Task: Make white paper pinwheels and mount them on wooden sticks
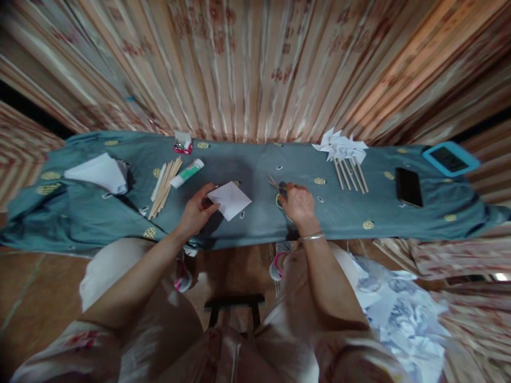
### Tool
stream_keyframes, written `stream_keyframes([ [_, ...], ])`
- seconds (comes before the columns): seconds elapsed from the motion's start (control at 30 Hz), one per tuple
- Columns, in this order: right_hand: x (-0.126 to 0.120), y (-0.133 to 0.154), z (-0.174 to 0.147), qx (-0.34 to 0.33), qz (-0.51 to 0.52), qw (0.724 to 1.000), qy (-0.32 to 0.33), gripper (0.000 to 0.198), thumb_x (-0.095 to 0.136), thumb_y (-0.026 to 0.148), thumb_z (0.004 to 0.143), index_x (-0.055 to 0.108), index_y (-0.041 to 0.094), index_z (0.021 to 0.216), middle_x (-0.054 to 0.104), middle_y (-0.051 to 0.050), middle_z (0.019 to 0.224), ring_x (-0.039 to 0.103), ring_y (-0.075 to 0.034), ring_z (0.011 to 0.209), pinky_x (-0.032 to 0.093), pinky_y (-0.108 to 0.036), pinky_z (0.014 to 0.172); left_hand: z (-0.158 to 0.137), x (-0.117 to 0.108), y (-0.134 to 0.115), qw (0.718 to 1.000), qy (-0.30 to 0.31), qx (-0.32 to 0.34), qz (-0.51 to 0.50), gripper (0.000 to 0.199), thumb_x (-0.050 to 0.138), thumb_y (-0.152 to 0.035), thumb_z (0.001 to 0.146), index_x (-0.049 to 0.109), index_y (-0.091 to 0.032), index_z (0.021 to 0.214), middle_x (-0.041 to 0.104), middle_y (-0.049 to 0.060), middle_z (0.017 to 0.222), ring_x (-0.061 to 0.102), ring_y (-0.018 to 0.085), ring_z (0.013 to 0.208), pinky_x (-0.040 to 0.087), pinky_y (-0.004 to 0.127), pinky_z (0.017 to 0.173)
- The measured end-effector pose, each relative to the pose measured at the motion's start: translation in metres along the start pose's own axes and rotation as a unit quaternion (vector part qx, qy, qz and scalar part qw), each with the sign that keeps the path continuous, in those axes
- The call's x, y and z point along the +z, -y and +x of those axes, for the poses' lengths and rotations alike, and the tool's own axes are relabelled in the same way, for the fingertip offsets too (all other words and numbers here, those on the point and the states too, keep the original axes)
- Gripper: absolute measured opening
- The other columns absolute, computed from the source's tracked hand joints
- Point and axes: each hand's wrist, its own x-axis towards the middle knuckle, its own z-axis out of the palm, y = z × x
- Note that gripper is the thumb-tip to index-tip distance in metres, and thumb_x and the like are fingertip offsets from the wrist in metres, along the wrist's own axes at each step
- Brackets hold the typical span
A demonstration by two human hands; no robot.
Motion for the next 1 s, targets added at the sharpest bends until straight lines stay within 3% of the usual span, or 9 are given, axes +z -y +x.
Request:
stream_keyframes([
  [0.1,-0.001,0.011,0.0,-0.025,0.009,0.999,-0.042,0.03,0.052,0.028,0.094,0.069,0.01,0.111,0.074,-0.024,0.107,0.068,-0.035,0.101,0.052,-0.042,0.086,-0.007,-0.004,0.0,0.971,-0.004,0.131,0.2,0.055,0.061,-0.023,0.088,0.053,-0.011,0.141,0.045,0.021,0.157,0.036,0.035,0.149,0.034,0.054,0.121],
  [0.17,0.001,0.027,0.0,-0.058,0.046,0.996,-0.058,0.032,0.047,0.024,0.097,0.069,0.01,0.115,0.073,-0.023,0.113,0.066,-0.034,0.105,0.052,-0.043,0.09,-0.014,0.001,-0.004,0.945,0.048,0.186,0.263,0.048,0.051,-0.02,0.094,0.053,-0.011,0.141,0.044,0.02,0.158,0.029,0.033,0.154,0.029,0.055,0.123],
  [0.3,0.013,0.074,-0.004,-0.22,0.12,0.967,-0.044,0.035,0.04,0.015,0.099,0.068,0.013,0.12,0.068,-0.016,0.13,0.063,-0.028,0.115,0.048,-0.04,0.103,-0.024,0.016,-0.008,0.908,0.138,0.207,0.338,0.046,0.047,-0.024,0.099,0.053,-0.012,0.143,0.046,0.02,0.157,0.031,0.032,0.154,0.026,0.06,0.124],
  [0.4,0.024,0.103,-0.009,-0.281,0.083,0.956,-0.006,0.04,0.037,0.007,0.097,0.067,0.009,0.123,0.066,-0.02,0.131,0.061,-0.03,0.118,0.047,-0.042,0.105,-0.027,0.021,-0.009,0.895,0.157,0.201,0.366,0.053,0.048,-0.035,0.101,0.05,-0.007,0.145,0.047,0.025,0.155,0.033,0.035,0.152,0.026,0.059,0.124],
  [0.57,0.036,0.115,-0.017,-0.28,0.06,0.958,0.003,0.043,0.041,0.008,0.097,0.058,0.005,0.136,0.061,-0.023,0.138,0.057,-0.031,0.125,0.047,-0.042,0.106,-0.028,0.019,-0.004,0.887,0.168,0.197,0.381,0.068,0.05,-0.046,0.1,0.043,-0.001,0.149,0.041,0.028,0.157,0.034,0.035,0.151,0.029,0.052,0.124],
  [0.83,0.048,0.093,-0.025,-0.248,0.036,0.967,-0.045,0.045,0.041,0.006,0.095,0.059,0.006,0.137,0.062,-0.02,0.142,0.057,-0.031,0.125,0.047,-0.042,0.101,-0.036,0.007,0.005,0.877,0.138,0.227,0.401,0.066,0.054,-0.054,0.097,0.05,-0.012,0.147,0.042,0.025,0.158,0.035,0.037,0.151,0.032,0.054,0.122],
  [1.0,0.049,0.083,-0.029,-0.23,0.027,0.972,-0.031,0.046,0.04,0.005,0.095,0.058,0.002,0.137,0.061,-0.021,0.143,0.055,-0.03,0.126,0.045,-0.039,0.102,-0.042,-0.006,0.01,0.87,0.128,0.219,0.424,0.072,0.049,-0.058,0.098,0.046,-0.008,0.15,0.038,0.028,0.159,0.033,0.039,0.152,0.033,0.057,0.121],
])
